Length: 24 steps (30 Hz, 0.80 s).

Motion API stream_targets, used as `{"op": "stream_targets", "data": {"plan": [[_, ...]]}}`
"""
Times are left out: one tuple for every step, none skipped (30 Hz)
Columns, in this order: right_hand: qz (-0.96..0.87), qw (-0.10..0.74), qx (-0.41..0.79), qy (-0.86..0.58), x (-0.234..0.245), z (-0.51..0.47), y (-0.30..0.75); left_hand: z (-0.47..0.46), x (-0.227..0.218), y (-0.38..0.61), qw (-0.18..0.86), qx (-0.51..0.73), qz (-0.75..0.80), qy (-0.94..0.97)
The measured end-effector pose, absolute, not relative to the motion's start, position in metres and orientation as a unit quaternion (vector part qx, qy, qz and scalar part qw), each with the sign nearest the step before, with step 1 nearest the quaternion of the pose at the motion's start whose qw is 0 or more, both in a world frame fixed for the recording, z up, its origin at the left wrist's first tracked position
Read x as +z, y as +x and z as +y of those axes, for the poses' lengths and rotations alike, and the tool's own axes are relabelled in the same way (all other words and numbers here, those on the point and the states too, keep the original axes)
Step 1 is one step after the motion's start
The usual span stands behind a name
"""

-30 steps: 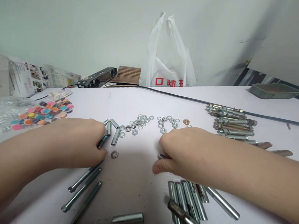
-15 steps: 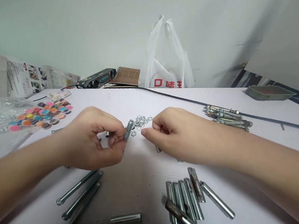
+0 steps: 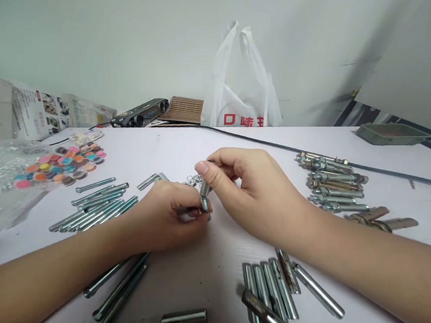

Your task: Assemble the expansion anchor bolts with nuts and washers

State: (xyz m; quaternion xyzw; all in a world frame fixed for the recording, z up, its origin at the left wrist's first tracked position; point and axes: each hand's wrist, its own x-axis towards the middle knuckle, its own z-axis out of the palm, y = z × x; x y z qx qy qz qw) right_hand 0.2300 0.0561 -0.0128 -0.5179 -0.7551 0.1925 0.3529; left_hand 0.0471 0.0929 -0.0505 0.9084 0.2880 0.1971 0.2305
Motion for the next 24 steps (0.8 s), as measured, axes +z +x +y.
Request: {"op": "stream_targets", "data": {"plan": [[-0.766,0.349,0.172,-0.513,-0.014,0.055,0.230,0.093,-0.051,0.048,0.229,0.195,0.286,0.910],[-0.778,0.341,0.156,-0.504,-0.016,0.054,0.231,0.093,-0.052,0.048,0.229,0.195,0.286,0.910],[-0.793,0.332,0.143,-0.491,-0.017,0.054,0.232,0.094,-0.053,0.048,0.229,0.195,0.289,0.909],[-0.808,0.324,0.131,-0.475,-0.019,0.054,0.233,0.094,-0.054,0.048,0.232,0.196,0.295,0.906],[-0.821,0.319,0.120,-0.458,-0.020,0.055,0.234,0.095,-0.055,0.048,0.236,0.195,0.301,0.903],[-0.832,0.318,0.109,-0.442,-0.021,0.057,0.236,0.095,-0.056,0.048,0.238,0.195,0.306,0.901],[-0.836,0.322,0.097,-0.433,-0.022,0.058,0.238,0.095,-0.057,0.048,0.239,0.195,0.308,0.900],[-0.835,0.331,0.085,-0.431,-0.021,0.060,0.239,0.096,-0.057,0.047,0.237,0.195,0.309,0.900],[-0.830,0.342,0.075,-0.435,-0.020,0.061,0.241,0.096,-0.057,0.047,0.236,0.195,0.310,0.900],[-0.822,0.354,0.067,-0.441,-0.019,0.061,0.241,0.096,-0.057,0.047,0.234,0.195,0.313,0.900],[-0.815,0.365,0.060,-0.446,-0.016,0.061,0.241,0.096,-0.056,0.047,0.233,0.196,0.318,0.898],[-0.810,0.375,0.054,-0.448,-0.014,0.059,0.241,0.096,-0.055,0.047,0.232,0.195,0.322,0.897],[-0.807,0.383,0.047,-0.448,-0.011,0.055,0.239,0.096,-0.054,0.046,0.231,0.193,0.323,0.897],[-0.804,0.390,0.036,-0.447,-0.008,0.051,0.237,0.097,-0.053,0.046,0.226,0.192,0.322,0.899],[-0.802,0.393,0.021,-0.448,-0.005,0.046,0.234,0.097,-0.053,0.046,0.220,0.189,0.320,0.902],[-0.801,0.396,0.002,-0.449,-0.002,0.040,0.231,0.098,-0.052,0.046,0.214,0.185,0.318,0.905],[-0.800,0.396,-0.018,-0.451,0.000,0.035,0.228,0.099,-0.052,0.046,0.209,0.181,0.318,0.907],[-0.799,0.391,-0.036,-0.455,0.002,0.031,0.226,0.099,-0.052,0.046,0.206,0.175,0.318,0.909],[-0.800,0.384,-0.050,-0.458,0.003,0.028,0.225,0.100,-0.052,0.046,0.206,0.172,0.318,0.909],[-0.802,0.374,-0.060,-0.461,0.004,0.026,0.224,0.100,-0.052,0.046,0.207,0.170,0.319,0.909],[-0.803,0.364,-0.066,-0.467,0.005,0.026,0.224,0.100,-0.051,0.046,0.209,0.169,0.320,0.908],[-0.803,0.356,-0.071,-0.473,0.007,0.027,0.226,0.100,-0.051,0.046,0.211,0.169,0.323,0.907],[-0.802,0.352,-0.076,-0.477,0.009,0.029,0.228,0.100,-0.051,0.046,0.213,0.169,0.327,0.905],[-0.799,0.352,-0.081,-0.480,0.011,0.032,0.230,0.100,-0.050,0.047,0.215,0.169,0.331,0.903]]}}
